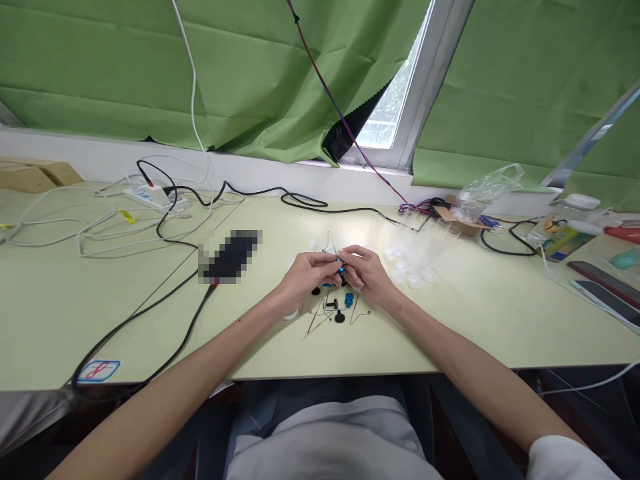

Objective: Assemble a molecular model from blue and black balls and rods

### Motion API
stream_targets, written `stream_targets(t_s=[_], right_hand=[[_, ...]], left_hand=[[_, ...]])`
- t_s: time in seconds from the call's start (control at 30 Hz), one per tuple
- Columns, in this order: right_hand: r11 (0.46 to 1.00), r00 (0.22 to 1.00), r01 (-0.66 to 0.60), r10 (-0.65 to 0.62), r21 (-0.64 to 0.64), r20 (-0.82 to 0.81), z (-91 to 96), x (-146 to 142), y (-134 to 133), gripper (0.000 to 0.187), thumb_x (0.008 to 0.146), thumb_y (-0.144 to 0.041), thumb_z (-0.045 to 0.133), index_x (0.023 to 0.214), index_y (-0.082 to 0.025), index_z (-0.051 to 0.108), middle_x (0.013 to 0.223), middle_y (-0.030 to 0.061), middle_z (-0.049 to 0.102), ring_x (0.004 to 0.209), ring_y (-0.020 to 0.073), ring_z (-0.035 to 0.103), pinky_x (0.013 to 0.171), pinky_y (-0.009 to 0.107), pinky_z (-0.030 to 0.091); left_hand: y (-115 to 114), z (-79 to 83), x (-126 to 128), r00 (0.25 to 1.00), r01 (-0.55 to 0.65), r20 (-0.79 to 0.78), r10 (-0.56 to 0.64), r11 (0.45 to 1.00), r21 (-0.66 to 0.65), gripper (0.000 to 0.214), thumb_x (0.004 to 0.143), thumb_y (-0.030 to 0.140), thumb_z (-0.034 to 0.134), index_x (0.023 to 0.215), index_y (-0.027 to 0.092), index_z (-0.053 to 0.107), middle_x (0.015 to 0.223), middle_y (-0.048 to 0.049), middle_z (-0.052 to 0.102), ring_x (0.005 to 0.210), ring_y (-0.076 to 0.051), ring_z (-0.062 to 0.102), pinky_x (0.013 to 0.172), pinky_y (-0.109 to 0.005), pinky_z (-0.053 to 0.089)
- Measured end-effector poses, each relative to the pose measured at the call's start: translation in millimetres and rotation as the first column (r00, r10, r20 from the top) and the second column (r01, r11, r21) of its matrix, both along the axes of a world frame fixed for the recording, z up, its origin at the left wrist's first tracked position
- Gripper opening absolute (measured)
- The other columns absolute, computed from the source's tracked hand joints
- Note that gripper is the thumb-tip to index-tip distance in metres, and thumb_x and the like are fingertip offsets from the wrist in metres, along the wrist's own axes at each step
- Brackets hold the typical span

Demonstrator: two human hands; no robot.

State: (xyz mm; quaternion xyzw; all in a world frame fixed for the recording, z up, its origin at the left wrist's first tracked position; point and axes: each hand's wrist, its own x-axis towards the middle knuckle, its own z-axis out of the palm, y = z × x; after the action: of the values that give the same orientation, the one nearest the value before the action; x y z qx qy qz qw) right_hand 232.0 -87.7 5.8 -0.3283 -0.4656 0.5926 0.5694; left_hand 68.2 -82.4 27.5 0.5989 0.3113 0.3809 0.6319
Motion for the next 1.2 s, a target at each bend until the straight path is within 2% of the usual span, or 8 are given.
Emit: stream_targets(t_s=[0.5,0.93,1.2], right_hand=[[1.0,1.0,0.023,-0.023,0.007,0.018,-0.7,-0.7,-0.3,0.03,0.073,-0.042,0.08,0.077,-0.021,0.059,0.035,-0.0114,0.043,0.029,0.0047,0.027,0.036,0.022,0.021],[1.0,1.0,0.017,-0.017,0.021,-0.011,0.0,-0.7,-1.1,0.025,0.077,-0.036,0.079,0.076,-0.02,0.059,0.035,-0.0107,0.044,0.029,0.0049,0.027,0.036,0.022,0.021],[1.0,1.0,0.029,-0.029,0.01,0.011,0.7,-0.8,-0.5,0.031,0.073,-0.039,0.081,0.077,-0.02,0.058,0.035,-0.0111,0.044,0.029,0.0045,0.028,0.035,0.021,0.021]], left_hand=[[-0.7,1.3,0.0,1.0,0.01,0.01,-0.01,1.0,0.002,0.025,0.08,0.036,0.073,0.093,0.015,0.077,0.08,-0.0066,0.069,0.07,-0.014,0.061,0.08,-0.033,0.052],[-0.5,0.8,-0.9,0.999,0.029,0.031,-0.03,1.0,0.01,0.025,0.082,0.036,0.072,0.094,0.015,0.077,0.079,-0.0058,0.069,0.07,-0.014,0.06,0.081,-0.033,0.052],[0.8,-0.1,-1.5,0.998,0.053,0.031,-0.053,0.999,0.013,0.027,0.083,0.036,0.072,0.097,0.014,0.076,0.079,-0.006,0.069,0.071,-0.014,0.061,0.082,-0.033,0.052]])
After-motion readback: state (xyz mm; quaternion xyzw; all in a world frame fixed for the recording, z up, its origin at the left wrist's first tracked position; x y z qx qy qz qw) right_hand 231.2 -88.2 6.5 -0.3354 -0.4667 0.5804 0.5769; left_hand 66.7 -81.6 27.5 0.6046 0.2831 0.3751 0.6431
